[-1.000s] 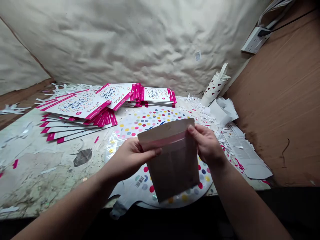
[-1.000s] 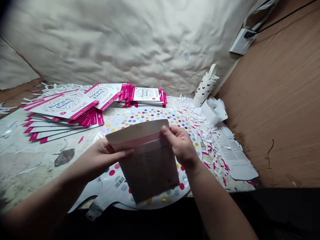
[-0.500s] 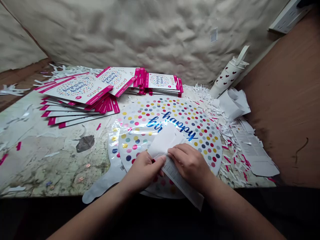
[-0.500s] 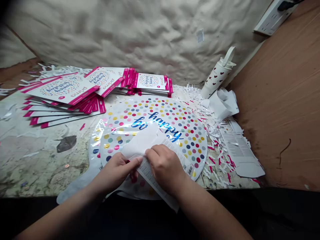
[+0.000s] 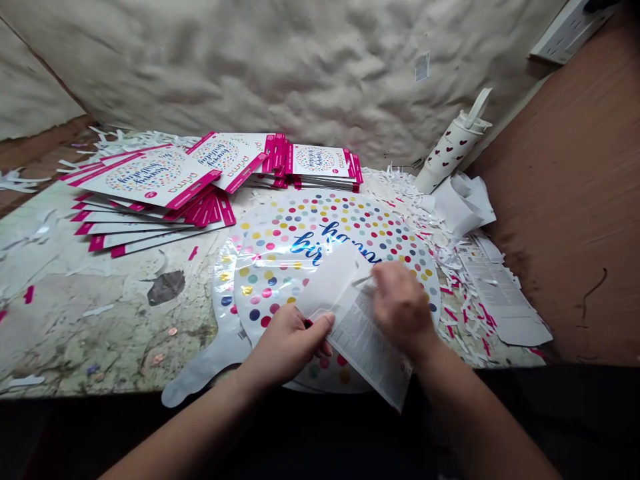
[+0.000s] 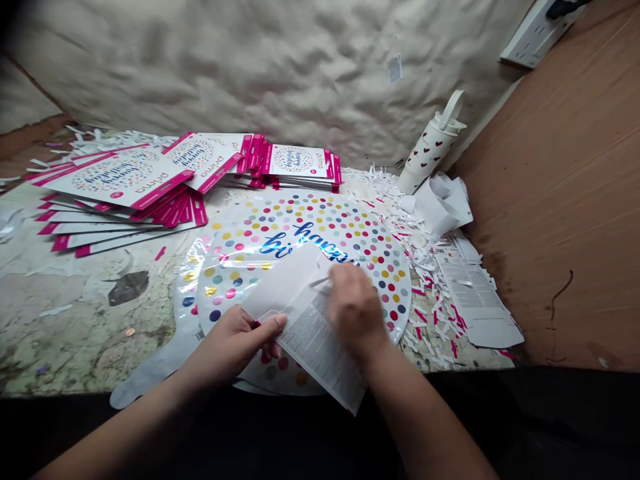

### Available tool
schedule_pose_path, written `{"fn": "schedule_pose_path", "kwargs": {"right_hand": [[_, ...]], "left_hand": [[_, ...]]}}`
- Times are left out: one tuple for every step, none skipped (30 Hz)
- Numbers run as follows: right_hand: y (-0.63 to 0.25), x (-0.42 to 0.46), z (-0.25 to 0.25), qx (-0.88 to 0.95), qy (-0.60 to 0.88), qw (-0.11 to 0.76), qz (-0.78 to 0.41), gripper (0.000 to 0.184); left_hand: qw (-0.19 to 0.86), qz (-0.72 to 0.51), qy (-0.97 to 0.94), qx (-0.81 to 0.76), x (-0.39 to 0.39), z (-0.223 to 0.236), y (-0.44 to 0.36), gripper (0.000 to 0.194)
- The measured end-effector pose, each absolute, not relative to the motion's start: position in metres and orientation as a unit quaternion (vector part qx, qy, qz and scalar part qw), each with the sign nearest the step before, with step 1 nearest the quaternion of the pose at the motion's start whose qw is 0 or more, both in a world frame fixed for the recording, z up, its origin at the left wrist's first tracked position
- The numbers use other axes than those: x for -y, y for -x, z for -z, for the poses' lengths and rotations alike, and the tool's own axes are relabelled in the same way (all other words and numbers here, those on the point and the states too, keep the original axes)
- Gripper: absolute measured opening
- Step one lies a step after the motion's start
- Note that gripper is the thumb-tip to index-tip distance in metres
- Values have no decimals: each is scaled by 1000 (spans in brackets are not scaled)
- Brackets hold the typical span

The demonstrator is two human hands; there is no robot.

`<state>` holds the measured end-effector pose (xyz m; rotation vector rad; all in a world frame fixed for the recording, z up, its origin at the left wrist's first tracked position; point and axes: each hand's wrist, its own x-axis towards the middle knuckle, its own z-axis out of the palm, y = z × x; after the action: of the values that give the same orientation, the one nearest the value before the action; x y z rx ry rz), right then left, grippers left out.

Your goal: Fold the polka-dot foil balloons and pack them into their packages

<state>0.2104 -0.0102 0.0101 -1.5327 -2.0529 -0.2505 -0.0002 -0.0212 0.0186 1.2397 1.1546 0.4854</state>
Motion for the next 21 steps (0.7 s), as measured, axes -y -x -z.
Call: {"fn": "schedule_pose_path", "kwargs": {"right_hand": [[-233, 5, -11, 715, 634, 269, 120, 23], [-256, 0, -12, 659, 697, 247, 134, 22], [-277, -2, -14, 602, 756, 215, 141, 22], [-293, -1, -16, 561, 796, 181, 136, 23], [-300, 2, -19, 552, 808, 162, 125, 25], [-298, 9, -20, 575, 797, 155, 104, 28], [-288, 17, -21, 624, 761, 160, 80, 36], [-270, 27, -21, 697, 694, 173, 44, 50], [-248, 35, -20, 764, 620, 176, 7, 64], [-225, 42, -18, 810, 561, 171, -6, 69], [-204, 46, -16, 833, 526, 173, 1, 66], [-188, 46, -14, 833, 520, 190, 18, 59], [-178, 44, -14, 830, 512, 219, 36, 53], [-174, 39, -14, 829, 497, 252, 45, 49], [-176, 35, -16, 831, 471, 291, 45, 45], [-181, 30, -18, 835, 438, 331, 37, 42], [-187, 27, -20, 838, 404, 365, 27, 38], [-194, 25, -21, 838, 379, 392, 20, 34], [-199, 25, -21, 837, 364, 408, 19, 30], [-203, 27, -19, 840, 355, 410, 24, 27], [-204, 30, -15, 848, 347, 398, 32, 24]], "left_hand": [[641, -218, -532, -510, 20, -17, 3, 43], [642, -226, -520, -516, 19, -14, 6, 42], [641, -238, -506, -526, 18, -11, 8, 40], [638, -251, -494, -535, 16, -7, 10, 39], [636, -264, -481, -543, 15, -4, 10, 38], [635, -276, -468, -549, 15, -2, 8, 37], [636, -287, -457, -552, 15, -1, 6, 37], [638, -294, -453, -549, 15, -1, 2, 37], [643, -292, -459, -539, 16, -1, -1, 36], [647, -282, -479, -522, 17, -3, -4, 34], [640, -273, -510, -505, 17, -5, -5, 30], [612, -279, -551, -493, 17, -7, -3, 30], [559, -308, -595, -488, 14, -9, 0, 40], [478, -361, -637, -485, 10, -10, 6, 58], [377, -426, -670, -476, 5, -12, 14, 77], [273, -479, -698, -457, -1, -13, 23, 89], [188, -499, -732, -423, -6, -14, 32, 92], [130, -487, -775, -381, -9, -15, 40, 86], [97, -448, -820, -342, -10, -14, 48, 75], [81, -397, -859, -313, -9, -12, 54, 62], [74, -348, -887, -293, -6, -9, 58, 53]]}}
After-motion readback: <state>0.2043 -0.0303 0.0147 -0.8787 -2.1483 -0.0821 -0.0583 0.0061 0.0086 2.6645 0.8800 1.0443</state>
